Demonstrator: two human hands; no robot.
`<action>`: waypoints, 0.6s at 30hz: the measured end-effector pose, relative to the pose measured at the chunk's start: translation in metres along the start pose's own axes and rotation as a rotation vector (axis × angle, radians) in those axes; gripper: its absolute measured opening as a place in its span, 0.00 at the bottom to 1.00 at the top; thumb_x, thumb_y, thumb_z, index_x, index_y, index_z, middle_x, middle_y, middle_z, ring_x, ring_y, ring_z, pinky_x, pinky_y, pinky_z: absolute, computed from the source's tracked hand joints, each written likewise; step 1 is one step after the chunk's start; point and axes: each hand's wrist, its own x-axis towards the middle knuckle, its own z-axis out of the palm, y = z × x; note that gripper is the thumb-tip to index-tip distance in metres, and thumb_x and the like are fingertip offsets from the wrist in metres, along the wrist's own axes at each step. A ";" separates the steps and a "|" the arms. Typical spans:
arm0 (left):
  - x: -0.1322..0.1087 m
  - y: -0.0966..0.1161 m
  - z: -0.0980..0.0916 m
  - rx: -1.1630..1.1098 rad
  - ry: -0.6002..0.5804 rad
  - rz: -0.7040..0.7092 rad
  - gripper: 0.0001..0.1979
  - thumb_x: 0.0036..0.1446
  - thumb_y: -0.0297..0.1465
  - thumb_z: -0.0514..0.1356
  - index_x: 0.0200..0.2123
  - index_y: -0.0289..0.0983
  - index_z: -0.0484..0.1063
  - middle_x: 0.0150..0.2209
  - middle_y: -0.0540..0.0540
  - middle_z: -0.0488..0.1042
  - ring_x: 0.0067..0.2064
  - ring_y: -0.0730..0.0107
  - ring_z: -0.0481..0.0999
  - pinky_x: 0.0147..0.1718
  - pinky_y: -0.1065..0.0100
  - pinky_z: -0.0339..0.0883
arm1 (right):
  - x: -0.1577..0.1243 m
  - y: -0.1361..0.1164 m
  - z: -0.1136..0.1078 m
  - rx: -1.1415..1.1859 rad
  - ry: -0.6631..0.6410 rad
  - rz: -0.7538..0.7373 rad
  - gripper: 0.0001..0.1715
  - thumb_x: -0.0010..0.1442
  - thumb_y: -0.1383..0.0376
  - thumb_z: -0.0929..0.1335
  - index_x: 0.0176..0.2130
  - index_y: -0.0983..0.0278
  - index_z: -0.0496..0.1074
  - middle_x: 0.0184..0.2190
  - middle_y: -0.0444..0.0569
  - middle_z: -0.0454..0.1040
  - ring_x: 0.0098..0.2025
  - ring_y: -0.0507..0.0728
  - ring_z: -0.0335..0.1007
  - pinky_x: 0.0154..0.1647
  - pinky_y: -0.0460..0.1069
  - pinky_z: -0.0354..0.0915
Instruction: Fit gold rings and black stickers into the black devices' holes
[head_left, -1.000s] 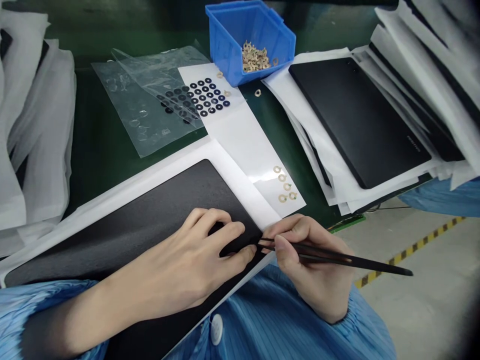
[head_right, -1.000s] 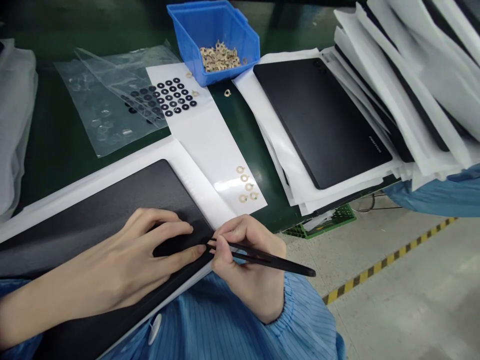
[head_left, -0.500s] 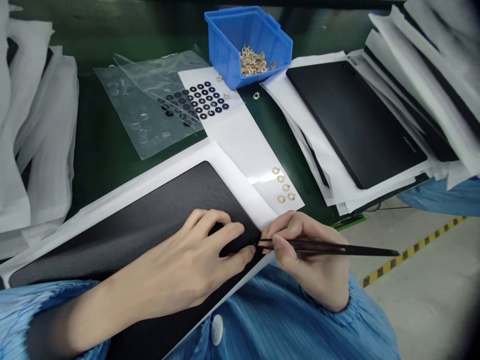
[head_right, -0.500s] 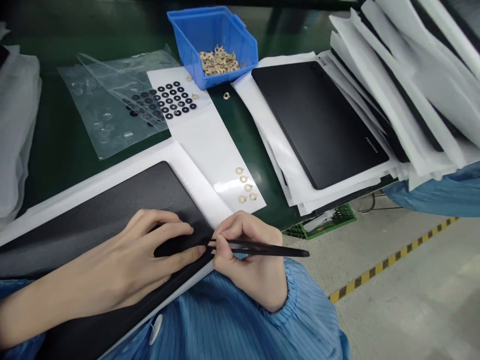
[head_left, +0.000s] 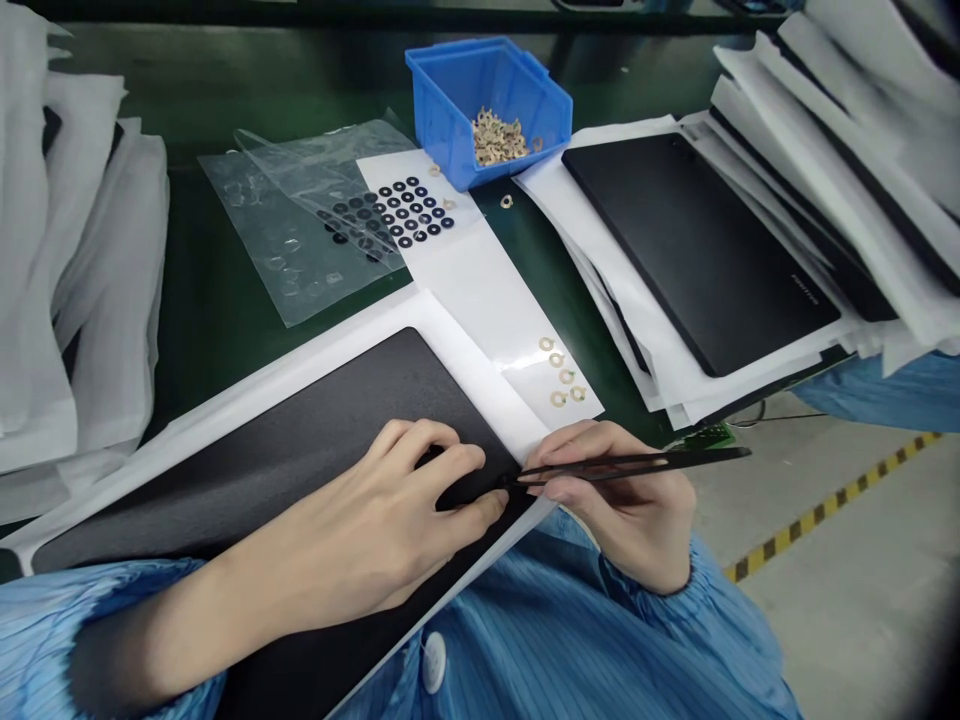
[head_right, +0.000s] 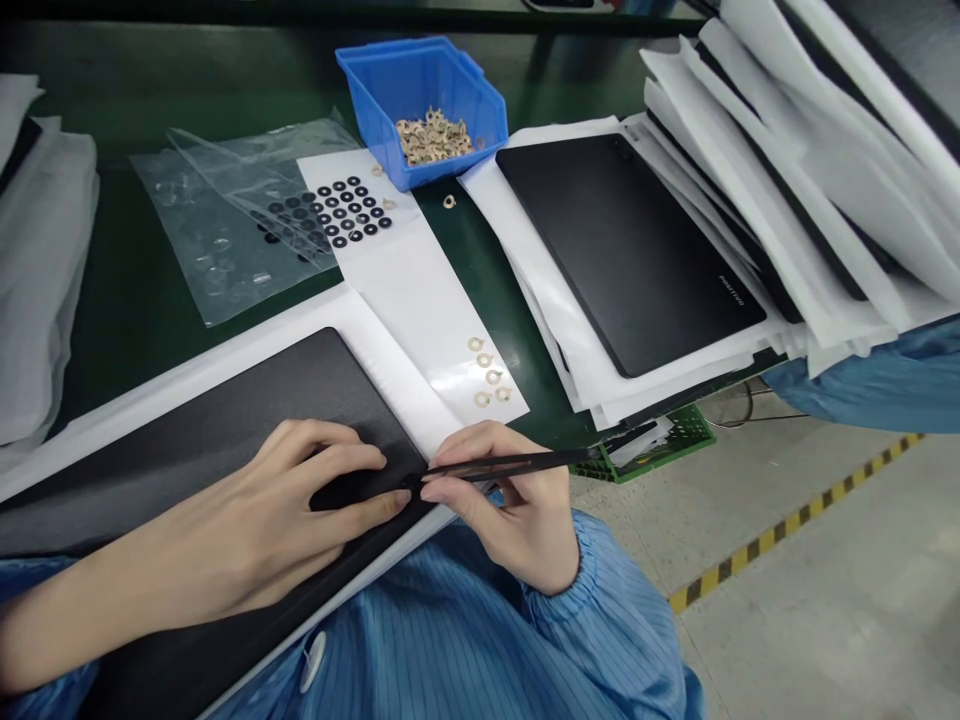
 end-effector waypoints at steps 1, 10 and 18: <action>0.000 0.000 0.000 0.000 0.005 -0.001 0.17 0.62 0.21 0.51 0.52 0.36 0.67 0.46 0.40 0.66 0.49 0.56 0.61 0.42 0.57 0.64 | 0.000 0.000 0.000 -0.006 0.007 -0.003 0.06 0.53 0.72 0.72 0.33 0.64 0.74 0.29 0.47 0.75 0.31 0.56 0.74 0.29 0.49 0.73; 0.000 0.000 -0.002 0.026 -0.002 0.014 0.17 0.61 0.22 0.52 0.53 0.37 0.67 0.45 0.40 0.67 0.48 0.58 0.62 0.41 0.60 0.64 | 0.002 -0.002 0.004 -0.027 0.027 0.003 0.03 0.54 0.70 0.72 0.31 0.64 0.73 0.27 0.47 0.75 0.29 0.56 0.74 0.27 0.50 0.72; 0.001 -0.001 0.000 0.011 0.009 0.034 0.16 0.62 0.22 0.50 0.51 0.35 0.68 0.44 0.41 0.67 0.48 0.57 0.61 0.42 0.60 0.61 | 0.000 0.001 0.003 0.094 0.039 0.011 0.02 0.57 0.69 0.70 0.34 0.64 0.73 0.28 0.48 0.75 0.29 0.56 0.74 0.28 0.51 0.73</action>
